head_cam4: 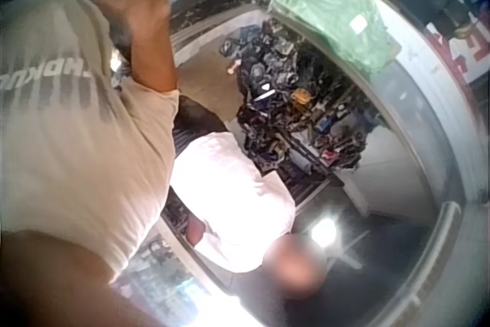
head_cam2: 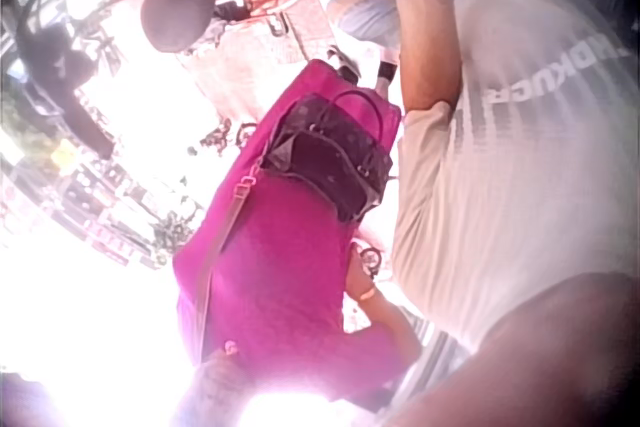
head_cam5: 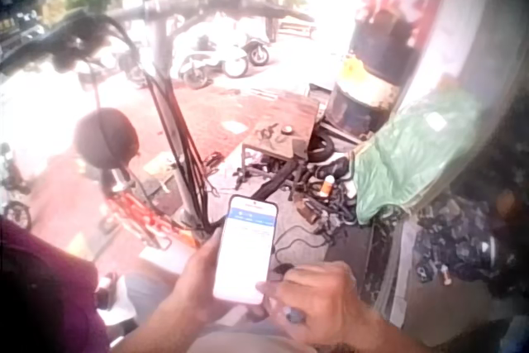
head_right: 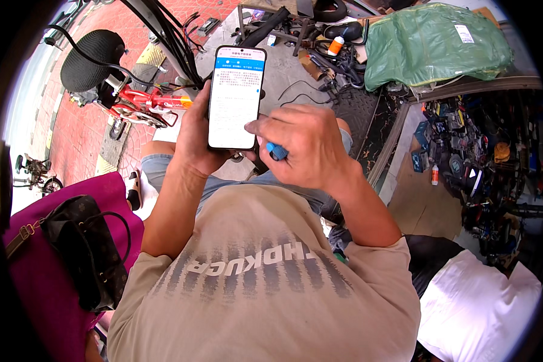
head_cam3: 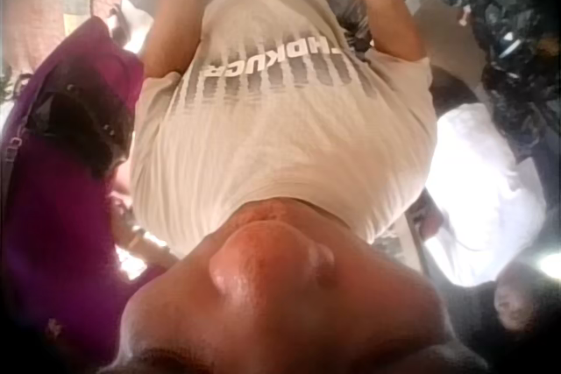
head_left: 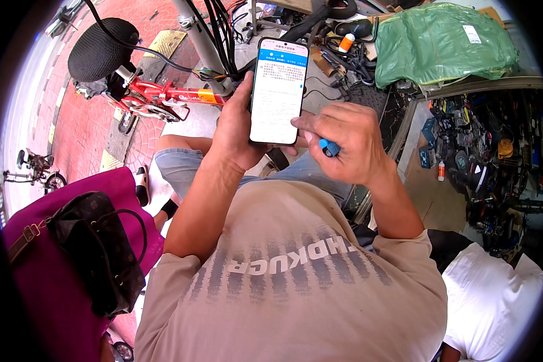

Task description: The person navigates a smartphone app to scan a QR code on a bicycle, then uses a small blue tool to adjust the bicycle's brake cable and housing near the handlebars.

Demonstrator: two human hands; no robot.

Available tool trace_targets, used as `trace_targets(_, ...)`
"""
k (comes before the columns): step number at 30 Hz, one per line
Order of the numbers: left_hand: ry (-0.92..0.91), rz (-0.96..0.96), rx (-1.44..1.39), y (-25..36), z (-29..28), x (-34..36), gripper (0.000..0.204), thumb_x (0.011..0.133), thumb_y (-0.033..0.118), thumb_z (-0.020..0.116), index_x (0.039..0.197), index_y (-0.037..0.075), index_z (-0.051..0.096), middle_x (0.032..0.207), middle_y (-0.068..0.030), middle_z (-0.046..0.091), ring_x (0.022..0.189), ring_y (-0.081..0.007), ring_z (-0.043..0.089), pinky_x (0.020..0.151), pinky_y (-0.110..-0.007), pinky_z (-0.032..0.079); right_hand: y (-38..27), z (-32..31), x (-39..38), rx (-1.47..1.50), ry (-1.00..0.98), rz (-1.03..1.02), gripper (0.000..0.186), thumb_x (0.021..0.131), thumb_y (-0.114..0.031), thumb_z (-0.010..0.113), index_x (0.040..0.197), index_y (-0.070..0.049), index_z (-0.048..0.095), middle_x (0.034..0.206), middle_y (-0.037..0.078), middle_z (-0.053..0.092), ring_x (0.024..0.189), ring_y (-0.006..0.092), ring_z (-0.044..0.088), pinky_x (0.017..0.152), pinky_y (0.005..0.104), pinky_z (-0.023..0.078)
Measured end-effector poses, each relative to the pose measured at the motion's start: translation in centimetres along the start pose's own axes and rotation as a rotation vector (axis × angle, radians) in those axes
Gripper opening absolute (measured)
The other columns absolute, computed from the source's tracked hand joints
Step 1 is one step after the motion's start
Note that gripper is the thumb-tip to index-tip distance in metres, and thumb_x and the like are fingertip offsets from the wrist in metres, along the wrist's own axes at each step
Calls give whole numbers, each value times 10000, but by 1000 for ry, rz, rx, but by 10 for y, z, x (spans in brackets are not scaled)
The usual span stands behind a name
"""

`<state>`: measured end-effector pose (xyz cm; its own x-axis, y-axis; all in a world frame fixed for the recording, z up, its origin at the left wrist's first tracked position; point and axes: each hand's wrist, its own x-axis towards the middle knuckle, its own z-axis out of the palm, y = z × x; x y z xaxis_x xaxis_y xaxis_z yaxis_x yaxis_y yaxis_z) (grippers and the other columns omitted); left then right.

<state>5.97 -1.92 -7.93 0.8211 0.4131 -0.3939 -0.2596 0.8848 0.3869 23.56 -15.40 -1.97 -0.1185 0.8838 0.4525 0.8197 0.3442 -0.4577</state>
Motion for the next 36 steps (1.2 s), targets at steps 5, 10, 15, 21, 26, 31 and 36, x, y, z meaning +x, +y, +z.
trace_targets(5,-62,2,34,0,-2,-2,714,1164,659,345,1489,97,641,1277,-155,789,967,-347,823,583,-535,682,3,3,7,-6,-24,4,273,849,-48,786,1118,-58,831,796,96,709,679,309,684,623,421,539)
trace_targets(10,-53,-17,58,1,2,-6,768,1163,676,289,1516,81,622,1221,-180,806,952,-400,830,585,-511,674,5,7,17,-119,19,137,401,881,-69,775,1280,-70,810,960,161,795,789,345,763,702,431,603)
trace_targets(15,-70,-36,82,3,5,-9,819,1158,693,244,1542,65,602,1198,-231,808,922,-438,833,585,-487,671,3,5,16,-113,49,216,472,907,-74,763,1379,-75,776,1098,199,820,880,359,804,764,425,636)
trace_targets(21,-62,-12,64,2,2,-7,806,1158,693,260,1521,64,612,1176,-227,807,933,-415,832,577,-493,668,3,7,8,-53,33,187,370,915,-66,759,1282,-69,803,991,164,804,822,356,777,729,430,617)
trace_targets(26,53,24,45,0,0,-2,812,1152,709,257,1491,70,626,1202,-248,804,947,-394,827,590,-484,669,-5,6,-4,13,-26,63,293,873,-46,765,1158,-73,827,878,101,765,755,304,742,654,415,563)
trace_targets(31,-78,-37,123,5,2,-5,819,1154,711,232,1488,75,627,1208,-299,792,929,-388,821,618,-469,670,-12,7,-14,3,-43,20,283,811,-57,790,1091,-70,831,862,73,753,740,276,727,633,409,538)
trace_targets(36,-98,-49,112,3,0,-4,821,1155,711,227,1488,76,628,1198,-312,791,928,-389,821,633,-473,664,-13,11,-18,-52,-62,56,263,809,-104,818,1070,-67,819,897,79,768,775,278,744,692,421,598)
